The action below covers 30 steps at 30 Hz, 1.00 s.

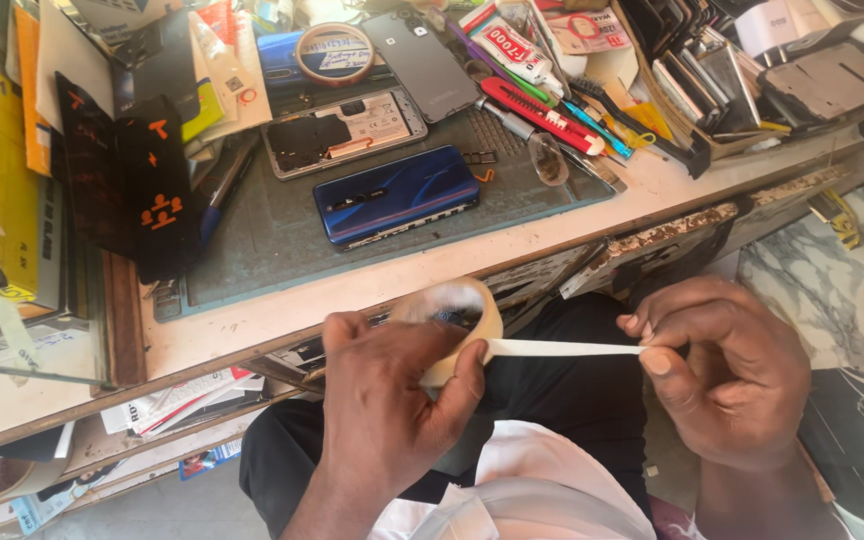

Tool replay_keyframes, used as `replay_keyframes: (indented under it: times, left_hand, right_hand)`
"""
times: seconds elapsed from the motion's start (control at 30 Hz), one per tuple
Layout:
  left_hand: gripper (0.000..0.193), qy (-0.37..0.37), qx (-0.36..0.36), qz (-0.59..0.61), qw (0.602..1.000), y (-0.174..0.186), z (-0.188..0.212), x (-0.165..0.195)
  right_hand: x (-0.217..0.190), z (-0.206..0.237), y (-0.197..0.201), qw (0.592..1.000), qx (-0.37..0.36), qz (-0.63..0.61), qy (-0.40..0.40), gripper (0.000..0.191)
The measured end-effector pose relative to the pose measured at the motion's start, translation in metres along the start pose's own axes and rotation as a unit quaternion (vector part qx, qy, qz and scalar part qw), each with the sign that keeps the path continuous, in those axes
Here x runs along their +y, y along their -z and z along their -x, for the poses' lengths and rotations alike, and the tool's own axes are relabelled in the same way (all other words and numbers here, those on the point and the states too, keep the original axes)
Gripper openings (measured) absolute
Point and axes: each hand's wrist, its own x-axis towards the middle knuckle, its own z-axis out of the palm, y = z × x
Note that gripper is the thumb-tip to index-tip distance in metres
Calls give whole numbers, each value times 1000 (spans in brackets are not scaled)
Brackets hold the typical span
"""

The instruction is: The person uses a screwdriver to remove screws from a disassembled smartphone, then picks up a blue phone, removes its SIM tray, and opens the back cover to expose the internal components. The person handles a roll of tape at the end.

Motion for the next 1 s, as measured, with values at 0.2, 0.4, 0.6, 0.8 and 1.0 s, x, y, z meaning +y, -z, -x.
replay_keyframes:
  times: [0.2, 0.4, 0.6, 0.8, 1.0]
  left_hand:
    - [18, 10, 82, 41, 996, 0, 3, 6]
    - [21, 10, 101, 113, 988, -2, 10, 16]
    - [19, -7, 126, 109, 986, 1, 1, 33]
    - [18, 62, 152, 93, 982, 33, -21, 21]
    - [20, -171, 124, -108, 972, 30, -64, 3]
  right_hand:
    - [-4, -2, -12, 994, 43, 11, 104, 22]
    - [-8, -2, -2, 983, 28, -4, 179, 17]
    - [5, 36, 30, 982, -1, -10, 187, 22]
    - [48, 78, 50, 936, 204, -288, 5, 25]
    - [54, 39, 63, 978, 178, -108, 2, 15]
